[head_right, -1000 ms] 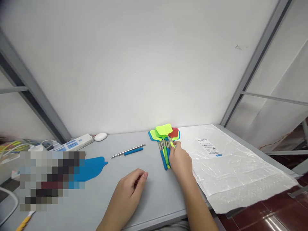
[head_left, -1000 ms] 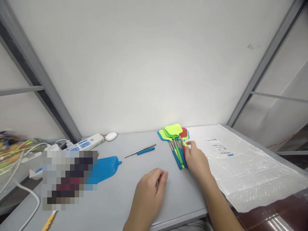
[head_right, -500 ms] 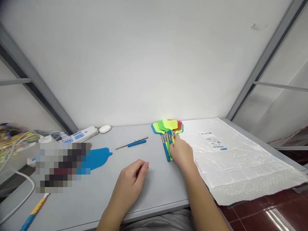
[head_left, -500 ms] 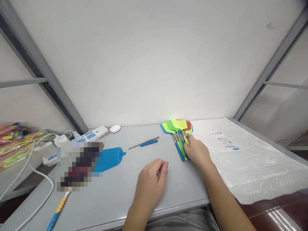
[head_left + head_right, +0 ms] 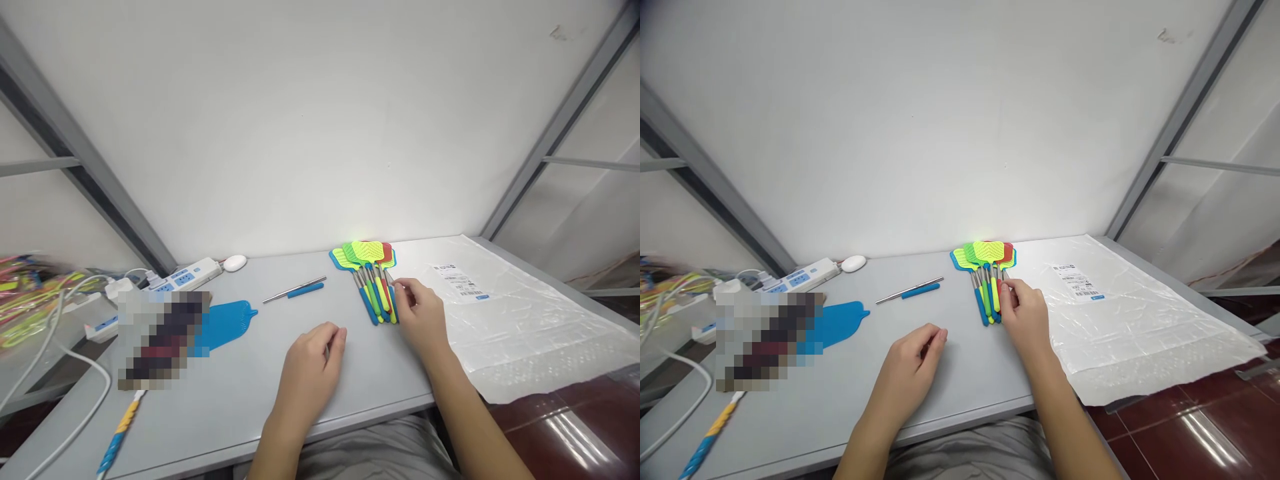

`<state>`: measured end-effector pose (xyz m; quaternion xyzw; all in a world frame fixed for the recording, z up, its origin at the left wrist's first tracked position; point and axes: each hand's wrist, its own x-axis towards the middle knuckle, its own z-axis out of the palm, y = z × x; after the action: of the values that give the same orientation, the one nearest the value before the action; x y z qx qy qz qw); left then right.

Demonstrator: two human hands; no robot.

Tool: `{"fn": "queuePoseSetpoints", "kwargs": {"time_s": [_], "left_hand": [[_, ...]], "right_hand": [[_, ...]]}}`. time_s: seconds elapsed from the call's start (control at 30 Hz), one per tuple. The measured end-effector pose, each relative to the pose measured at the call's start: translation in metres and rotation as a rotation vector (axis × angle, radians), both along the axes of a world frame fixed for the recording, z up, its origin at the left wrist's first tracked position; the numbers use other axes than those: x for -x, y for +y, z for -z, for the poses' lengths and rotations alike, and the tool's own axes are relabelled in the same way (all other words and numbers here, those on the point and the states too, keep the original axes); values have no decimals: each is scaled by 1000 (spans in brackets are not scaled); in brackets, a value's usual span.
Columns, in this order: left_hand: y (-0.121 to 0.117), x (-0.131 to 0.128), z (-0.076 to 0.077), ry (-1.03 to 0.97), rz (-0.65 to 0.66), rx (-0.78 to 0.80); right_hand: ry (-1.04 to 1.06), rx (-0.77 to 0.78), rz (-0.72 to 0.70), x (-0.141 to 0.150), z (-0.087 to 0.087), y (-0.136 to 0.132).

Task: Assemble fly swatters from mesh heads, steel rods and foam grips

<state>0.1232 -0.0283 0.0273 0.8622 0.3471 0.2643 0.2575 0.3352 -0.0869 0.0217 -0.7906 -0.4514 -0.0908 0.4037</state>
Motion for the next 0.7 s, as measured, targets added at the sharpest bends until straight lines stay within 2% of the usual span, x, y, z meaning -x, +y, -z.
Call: {"fn": "queuePoseSetpoints", "kwargs": {"time_s": [0.1, 0.17, 0.27, 0.37, 0.53, 0.63, 0.7], "left_hand": [[-3, -1, -1, 66, 60, 3], [-6, -1, -1, 108, 120, -6], [-12, -1, 2, 181, 178, -57], [-16, -1, 5, 219, 163, -105], [-16, 4, 8, 246, 13, -164], [-10, 19, 10, 268, -66, -175], [-3, 35, 10, 280, -106, -171]], "right_hand": [[28, -167, -27, 7, 6, -7], [38, -201, -101, 11, 8, -9], [1, -58, -262, 16, 10, -11], [-68, 94, -403, 21, 14, -14], [-152, 191, -575, 33, 25, -11], [-181, 284, -632, 42, 28, -3], [-219, 363, -647, 50, 23, 6]]}}
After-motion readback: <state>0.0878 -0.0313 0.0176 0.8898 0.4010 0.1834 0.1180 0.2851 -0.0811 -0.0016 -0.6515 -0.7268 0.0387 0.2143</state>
